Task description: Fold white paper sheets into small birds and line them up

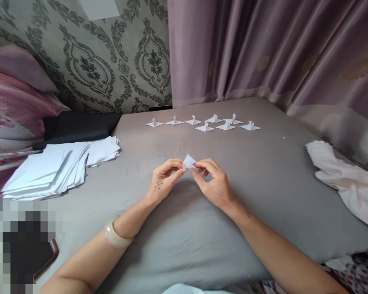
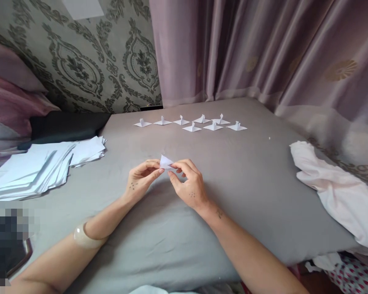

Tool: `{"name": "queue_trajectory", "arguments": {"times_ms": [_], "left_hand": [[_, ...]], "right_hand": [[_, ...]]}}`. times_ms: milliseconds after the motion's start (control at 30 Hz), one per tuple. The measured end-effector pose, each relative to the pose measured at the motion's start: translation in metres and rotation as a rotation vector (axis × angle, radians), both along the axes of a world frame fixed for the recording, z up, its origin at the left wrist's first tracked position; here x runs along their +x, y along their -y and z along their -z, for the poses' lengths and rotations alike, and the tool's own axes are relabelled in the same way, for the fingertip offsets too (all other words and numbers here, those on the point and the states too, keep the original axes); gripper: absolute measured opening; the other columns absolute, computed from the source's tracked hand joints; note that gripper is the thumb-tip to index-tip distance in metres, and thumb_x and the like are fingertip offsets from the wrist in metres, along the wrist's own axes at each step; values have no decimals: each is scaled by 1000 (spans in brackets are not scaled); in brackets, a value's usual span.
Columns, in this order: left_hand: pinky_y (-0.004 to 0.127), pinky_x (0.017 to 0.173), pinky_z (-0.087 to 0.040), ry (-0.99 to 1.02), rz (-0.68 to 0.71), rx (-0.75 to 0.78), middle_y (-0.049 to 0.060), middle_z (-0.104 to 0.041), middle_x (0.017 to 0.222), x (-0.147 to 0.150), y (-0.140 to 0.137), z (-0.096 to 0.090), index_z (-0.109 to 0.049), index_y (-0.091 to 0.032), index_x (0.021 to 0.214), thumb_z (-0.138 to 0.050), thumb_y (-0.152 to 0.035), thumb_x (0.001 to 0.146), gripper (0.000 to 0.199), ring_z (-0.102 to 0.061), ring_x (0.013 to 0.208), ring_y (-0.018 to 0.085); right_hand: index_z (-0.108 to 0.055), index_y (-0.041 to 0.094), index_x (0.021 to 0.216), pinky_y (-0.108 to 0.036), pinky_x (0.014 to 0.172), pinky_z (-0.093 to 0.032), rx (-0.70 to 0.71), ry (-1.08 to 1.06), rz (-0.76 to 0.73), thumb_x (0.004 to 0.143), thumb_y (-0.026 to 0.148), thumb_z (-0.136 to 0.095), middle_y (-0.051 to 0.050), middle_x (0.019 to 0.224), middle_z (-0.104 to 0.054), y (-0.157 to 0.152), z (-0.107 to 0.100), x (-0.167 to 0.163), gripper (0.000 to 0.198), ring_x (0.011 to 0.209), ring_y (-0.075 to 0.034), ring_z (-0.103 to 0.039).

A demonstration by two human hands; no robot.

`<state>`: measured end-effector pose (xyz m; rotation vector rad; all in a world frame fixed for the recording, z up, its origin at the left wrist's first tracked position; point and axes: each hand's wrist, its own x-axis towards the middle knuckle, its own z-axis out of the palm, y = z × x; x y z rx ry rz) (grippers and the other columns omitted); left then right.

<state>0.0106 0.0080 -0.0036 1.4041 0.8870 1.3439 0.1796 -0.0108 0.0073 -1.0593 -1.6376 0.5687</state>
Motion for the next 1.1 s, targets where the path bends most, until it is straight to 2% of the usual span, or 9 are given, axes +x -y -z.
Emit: {"name": "queue_trajectory", "arguments": {"times_ms": [133, 300, 367, 500, 700, 833, 1100], "left_hand": [[29, 79, -46, -86, 35, 31, 6, -65, 93, -1, 2, -2, -68, -18, 84, -75, -25, 75, 13, -59, 87, 17], [29, 82, -43, -210, 16, -22, 5, -66, 92, -4, 5, -7, -68, -18, 89, -64, -30, 85, 13, -57, 84, 15], [28, 79, -43, -199, -17, -46, 4, -65, 87, -3, 5, -7, -66, -18, 87, -66, -31, 83, 14, -55, 79, 14], [26, 72, -44, -101, -4, -79, 3, -62, 84, -1, 3, -5, -61, -18, 91, -72, -33, 77, 24, -54, 73, 12], [25, 71, -46, -68, 107, -205, 4, -66, 79, 0, 3, -4, -66, -15, 84, -72, -38, 77, 25, -58, 72, 12], [25, 70, -46, -16, 110, -268, 3, -67, 79, 1, 4, -5, -66, -15, 82, -73, -38, 75, 25, -59, 71, 12], [26, 70, -46, -53, 116, -284, 3, -66, 78, 2, 5, -8, -66, -15, 82, -73, -36, 76, 23, -59, 72, 12]], "right_hand": [[-64, 21, 84, -28, 68, -47, -91, -92, -34, 86, 26, -60, -3, 84, -63, -5, 3, 2, 7, 76, -14, -58], [-66, 21, 86, -30, 73, -47, -398, -192, -85, 83, 40, -62, -2, 83, -66, -13, 6, 10, 20, 74, -15, -59], [-67, 21, 88, -30, 75, -47, -453, -212, -110, 83, 42, -61, -2, 84, -67, -14, 7, 11, 22, 75, -15, -59], [-67, 21, 89, -31, 78, -48, -464, -180, -162, 84, 41, -60, -3, 87, -68, -12, 5, 9, 22, 79, -16, -61], [-68, 20, 85, -32, 79, -49, -430, -140, -140, 82, 36, -61, -3, 82, -70, -7, -3, 6, 17, 78, -17, -63], [-68, 20, 89, -33, 82, -49, -435, -118, -177, 83, 29, -58, -3, 87, -70, -6, -6, 7, 16, 83, -18, -64], [-65, 20, 81, -30, 76, -50, -401, -137, -123, 81, 32, -62, -2, 78, -68, -6, 1, 4, 13, 75, -16, -63]]}}
